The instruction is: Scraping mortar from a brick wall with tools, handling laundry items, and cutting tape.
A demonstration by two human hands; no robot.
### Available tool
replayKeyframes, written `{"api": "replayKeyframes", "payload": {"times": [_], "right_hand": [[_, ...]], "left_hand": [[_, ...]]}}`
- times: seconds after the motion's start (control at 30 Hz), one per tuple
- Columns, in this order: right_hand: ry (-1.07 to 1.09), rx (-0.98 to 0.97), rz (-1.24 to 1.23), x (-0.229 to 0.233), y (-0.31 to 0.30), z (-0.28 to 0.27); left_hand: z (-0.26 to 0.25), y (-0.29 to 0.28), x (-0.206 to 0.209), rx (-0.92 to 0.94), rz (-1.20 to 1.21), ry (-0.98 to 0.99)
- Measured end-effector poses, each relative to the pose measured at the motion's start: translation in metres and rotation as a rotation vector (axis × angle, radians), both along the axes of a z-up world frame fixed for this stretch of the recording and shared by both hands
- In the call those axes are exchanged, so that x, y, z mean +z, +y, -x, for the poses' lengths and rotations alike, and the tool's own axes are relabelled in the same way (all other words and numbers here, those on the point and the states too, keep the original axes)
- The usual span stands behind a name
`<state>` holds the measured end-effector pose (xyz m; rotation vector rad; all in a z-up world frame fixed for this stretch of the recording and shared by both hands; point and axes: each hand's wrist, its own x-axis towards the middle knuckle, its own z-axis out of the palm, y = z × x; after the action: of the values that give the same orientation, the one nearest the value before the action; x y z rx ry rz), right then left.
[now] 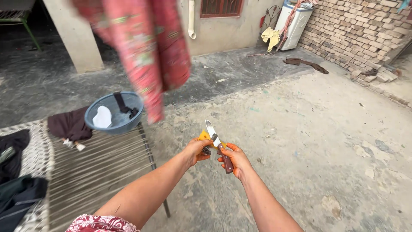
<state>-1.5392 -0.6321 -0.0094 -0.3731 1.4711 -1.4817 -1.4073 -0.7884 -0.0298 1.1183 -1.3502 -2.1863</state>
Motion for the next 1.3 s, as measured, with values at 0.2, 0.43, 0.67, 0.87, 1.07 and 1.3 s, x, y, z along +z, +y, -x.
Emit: {"api": "replayKeyframes", "payload": {"times": [0.2,0.43,0.67,0.87,1.07,1.3], "right_hand": [[-0.003,0.039,0.043,-0.015,-0.060,0.092],[0.056,0.121,0.021,0.002,-0.145,0.211],[0.053,0.187,-0.017,0.006,-0.200,0.275],[0.041,0.231,-0.004,-0.008,-0.270,0.314],[0.036,0.238,0.004,-0.022,-0.381,0.353],[0.028,0.235,0.008,-0.003,-0.510,0.373]], "left_hand": [[0.077,-0.044,0.015,0.036,0.028,-0.034],[0.188,-0.121,0.014,0.127,0.021,-0.001],[0.243,-0.159,0.018,0.217,-0.021,0.006],[0.278,-0.226,0.000,0.250,-0.036,-0.002],[0.314,-0.334,-0.017,0.256,-0.041,0.052],[0.338,-0.461,0.000,0.296,-0.051,0.010]]}}
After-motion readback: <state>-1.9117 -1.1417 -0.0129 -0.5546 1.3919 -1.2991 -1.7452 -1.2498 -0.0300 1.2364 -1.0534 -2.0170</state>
